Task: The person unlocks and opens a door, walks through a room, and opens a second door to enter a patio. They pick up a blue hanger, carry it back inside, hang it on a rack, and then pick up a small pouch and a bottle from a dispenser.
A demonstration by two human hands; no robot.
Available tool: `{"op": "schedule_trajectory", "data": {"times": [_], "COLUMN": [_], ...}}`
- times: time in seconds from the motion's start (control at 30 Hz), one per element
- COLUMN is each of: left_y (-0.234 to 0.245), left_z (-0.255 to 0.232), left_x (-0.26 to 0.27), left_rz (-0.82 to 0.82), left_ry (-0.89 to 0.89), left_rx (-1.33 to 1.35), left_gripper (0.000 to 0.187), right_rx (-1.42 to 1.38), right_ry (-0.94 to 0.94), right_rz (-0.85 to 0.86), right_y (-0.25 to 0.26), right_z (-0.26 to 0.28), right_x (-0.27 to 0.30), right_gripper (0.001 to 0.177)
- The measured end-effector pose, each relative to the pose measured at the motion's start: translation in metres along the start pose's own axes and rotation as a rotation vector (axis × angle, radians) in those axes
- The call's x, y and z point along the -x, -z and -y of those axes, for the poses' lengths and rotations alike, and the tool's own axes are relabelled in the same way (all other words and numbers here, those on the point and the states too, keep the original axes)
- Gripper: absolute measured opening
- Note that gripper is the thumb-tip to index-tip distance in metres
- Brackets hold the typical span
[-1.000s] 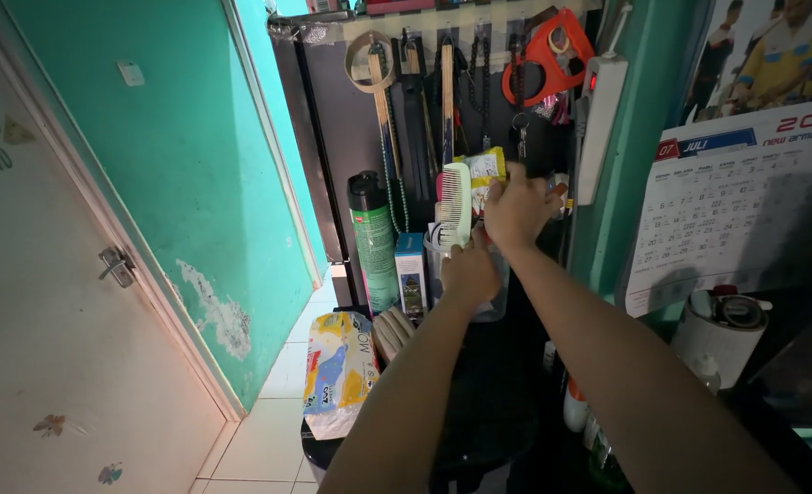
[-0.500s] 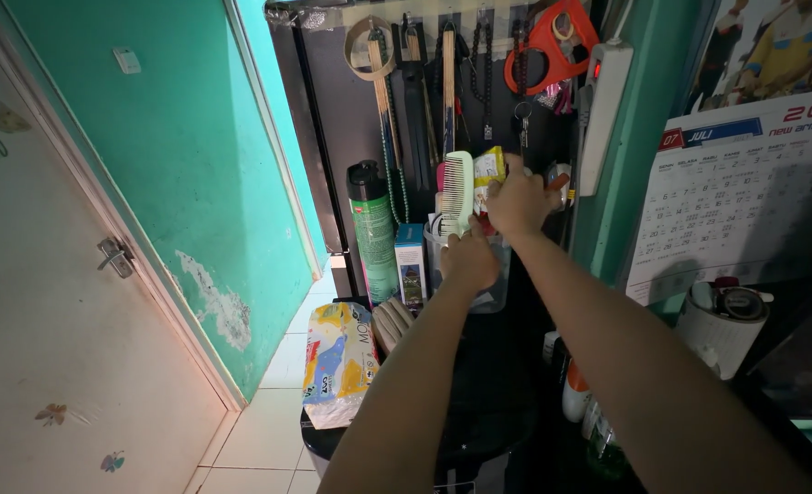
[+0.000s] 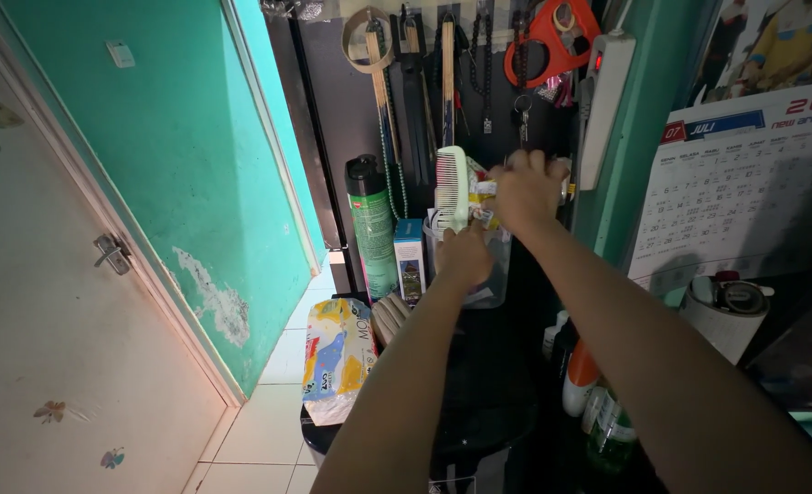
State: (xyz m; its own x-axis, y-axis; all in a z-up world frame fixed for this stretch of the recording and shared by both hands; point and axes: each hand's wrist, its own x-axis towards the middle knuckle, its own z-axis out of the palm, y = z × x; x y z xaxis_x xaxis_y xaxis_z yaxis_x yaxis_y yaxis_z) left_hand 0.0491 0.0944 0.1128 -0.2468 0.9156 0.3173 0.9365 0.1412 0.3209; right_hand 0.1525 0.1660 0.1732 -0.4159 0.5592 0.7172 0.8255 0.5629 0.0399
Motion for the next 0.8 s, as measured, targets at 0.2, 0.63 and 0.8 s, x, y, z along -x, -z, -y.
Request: {"op": "schedule_trajectory", "data": {"times": [0.2,0.63,0.8], "left_y": [0.0,-0.031,-0.036], "left_z": [0.0,0.019,0.019], "left_x": [-0.001,-0.004,-0.003], "left_rz": [0.009,-0.032,-0.05], "left_ry": [0.012,-0.006,-0.011], "left_rx": [-0.001,0.125,0.149], "left_gripper": [0.052,0.082,0.08], "right_rx": [0.071,-0.149,-0.196], "right_ry": [0.116,0.088,0.18], "right_rz": [0.105,-0.045,-0.192], "right_y": [-0.007,-0.018,-0.02], "right_z": [-0.004,-0.006,-0.012], "right_x": [-0.004,0.013,0.014], "right_gripper": [0.04,0.052,0.065]}}
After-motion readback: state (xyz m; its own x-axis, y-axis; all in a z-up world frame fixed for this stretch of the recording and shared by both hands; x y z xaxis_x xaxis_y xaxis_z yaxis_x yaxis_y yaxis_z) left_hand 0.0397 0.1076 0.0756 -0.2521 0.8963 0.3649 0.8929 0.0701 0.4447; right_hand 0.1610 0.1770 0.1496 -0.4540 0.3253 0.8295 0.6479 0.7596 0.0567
